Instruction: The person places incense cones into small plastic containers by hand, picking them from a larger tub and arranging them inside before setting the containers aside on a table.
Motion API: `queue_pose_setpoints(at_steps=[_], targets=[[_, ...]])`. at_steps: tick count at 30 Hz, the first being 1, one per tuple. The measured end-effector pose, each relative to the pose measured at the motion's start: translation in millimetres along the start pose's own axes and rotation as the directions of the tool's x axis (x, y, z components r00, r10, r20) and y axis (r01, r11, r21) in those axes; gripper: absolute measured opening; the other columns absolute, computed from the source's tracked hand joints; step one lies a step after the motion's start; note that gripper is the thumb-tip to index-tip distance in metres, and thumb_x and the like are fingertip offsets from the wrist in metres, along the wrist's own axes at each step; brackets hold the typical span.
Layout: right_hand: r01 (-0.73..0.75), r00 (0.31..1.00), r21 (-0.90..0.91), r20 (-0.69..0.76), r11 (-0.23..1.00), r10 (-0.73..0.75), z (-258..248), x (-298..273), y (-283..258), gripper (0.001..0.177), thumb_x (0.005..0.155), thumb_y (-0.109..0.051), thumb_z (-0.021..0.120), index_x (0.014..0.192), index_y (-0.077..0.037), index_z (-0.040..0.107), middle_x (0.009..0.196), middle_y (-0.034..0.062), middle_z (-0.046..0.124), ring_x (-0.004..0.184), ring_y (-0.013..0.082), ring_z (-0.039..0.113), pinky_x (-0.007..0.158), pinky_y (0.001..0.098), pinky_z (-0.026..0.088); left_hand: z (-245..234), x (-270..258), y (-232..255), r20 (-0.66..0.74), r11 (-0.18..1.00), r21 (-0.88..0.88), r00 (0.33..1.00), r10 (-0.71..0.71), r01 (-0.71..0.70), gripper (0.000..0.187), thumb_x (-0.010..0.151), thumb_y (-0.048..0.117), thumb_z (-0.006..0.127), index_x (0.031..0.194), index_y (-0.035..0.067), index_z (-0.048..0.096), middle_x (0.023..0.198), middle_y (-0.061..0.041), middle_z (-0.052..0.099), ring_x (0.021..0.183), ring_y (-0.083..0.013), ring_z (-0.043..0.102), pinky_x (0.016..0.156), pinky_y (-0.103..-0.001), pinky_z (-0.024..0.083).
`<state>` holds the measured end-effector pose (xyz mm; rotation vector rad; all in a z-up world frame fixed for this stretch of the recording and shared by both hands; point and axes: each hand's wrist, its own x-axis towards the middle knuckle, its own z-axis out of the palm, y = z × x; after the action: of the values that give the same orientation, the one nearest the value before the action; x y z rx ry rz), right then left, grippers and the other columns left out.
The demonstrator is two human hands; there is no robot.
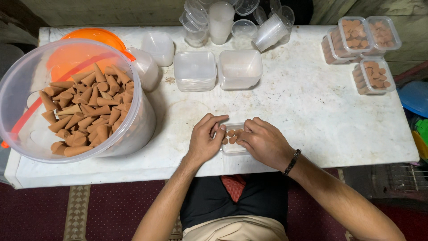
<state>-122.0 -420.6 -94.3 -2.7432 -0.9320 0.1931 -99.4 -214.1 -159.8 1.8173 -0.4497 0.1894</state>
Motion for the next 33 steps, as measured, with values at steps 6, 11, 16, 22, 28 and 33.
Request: queue_pose_setpoints(at_steps=[6, 11, 16, 22, 28, 33], targets=[[-0.02, 0.999, 0.01, 0.047, 1.0, 0.02, 6, 0, 5, 0.009, 0.094, -0.014, 0.066, 0.095, -0.008, 0.072, 0.085, -0.0004, 0.044, 0.084, 0.0174, 0.052, 0.069, 0.0313, 0.047, 1, -1, -3, 0.0, 1.0, 0.001, 1.0, 0.012, -0.012, 0.025, 0.09, 0.001, 0.065, 0.113, 0.003, 0.075, 0.07, -0.006, 0.05, 0.055, -0.0176, 0.054, 0.056, -0.032, 0.049], [-0.021, 0.999, 0.004, 0.051, 1.0, 0.02, 7, 0, 7, 0.008, 0.093, -0.013, 0.067, 0.095, -0.008, 0.071, 0.085, -0.0005, 0.045, 0.084, 0.0176, 0.053, 0.069, 0.0315, 0.047, 0, -1, -2, -0.001, 1.0, -0.008, 1.0, 0.003, -0.003, 0.025, 0.09, 0.001, 0.065, 0.113, 0.003, 0.075, 0.07, -0.006, 0.051, 0.055, -0.0165, 0.054, 0.056, -0.031, 0.049], [-0.023, 0.999, 0.018, 0.048, 1.0, 0.023, -10, -4, -1, 0.011, 0.089, -0.011, 0.07, 0.099, -0.006, 0.072, 0.087, 0.0017, 0.049, 0.085, 0.0197, 0.055, 0.07, 0.0331, 0.049, 1, 0, -2, -0.001, 1.0, -0.003, 1.0, 0.014, -0.014, 0.024, 0.091, 0.002, 0.065, 0.113, 0.002, 0.074, 0.071, -0.007, 0.051, 0.055, -0.0179, 0.055, 0.056, -0.033, 0.049], [-0.044, 0.998, 0.065, -0.03, 0.997, 0.046, -23, -14, 2, 0.015, 0.086, -0.011, 0.073, 0.1, -0.006, 0.073, 0.085, 0.0031, 0.051, 0.083, 0.021, 0.056, 0.072, 0.0332, 0.05, 2, -1, 0, -0.053, 1.0, 0.003, 0.998, 0.02, -0.02, 0.028, 0.09, 0.004, 0.068, 0.117, 0.001, 0.073, 0.074, -0.007, 0.05, 0.058, -0.0173, 0.054, 0.058, -0.032, 0.05], [0.018, 0.987, 0.079, -0.16, 0.997, -0.006, -45, -10, -10, 0.016, 0.086, -0.016, 0.074, 0.1, -0.008, 0.072, 0.085, 0.0048, 0.055, 0.085, 0.0246, 0.06, 0.074, 0.0348, 0.053, -8, -4, 21, -0.179, 0.997, 0.034, 0.981, 0.08, -0.075, 0.029, 0.089, 0.006, 0.07, 0.118, 0.003, 0.073, 0.075, -0.008, 0.05, 0.059, -0.021, 0.054, 0.058, -0.035, 0.05], [0.119, 0.922, 0.046, -0.376, 0.992, -0.094, -84, 9, -43, 0.012, 0.09, -0.018, 0.072, 0.1, -0.013, 0.074, 0.083, 0.003, 0.058, 0.082, 0.0237, 0.061, 0.072, 0.0347, 0.054, -45, 0, 79, -0.223, 0.971, -0.026, 0.948, 0.228, -0.239, 0.024, 0.092, 0.008, 0.069, 0.116, 0.009, 0.074, 0.074, -0.003, 0.053, 0.056, -0.0159, 0.051, 0.055, -0.029, 0.049]])
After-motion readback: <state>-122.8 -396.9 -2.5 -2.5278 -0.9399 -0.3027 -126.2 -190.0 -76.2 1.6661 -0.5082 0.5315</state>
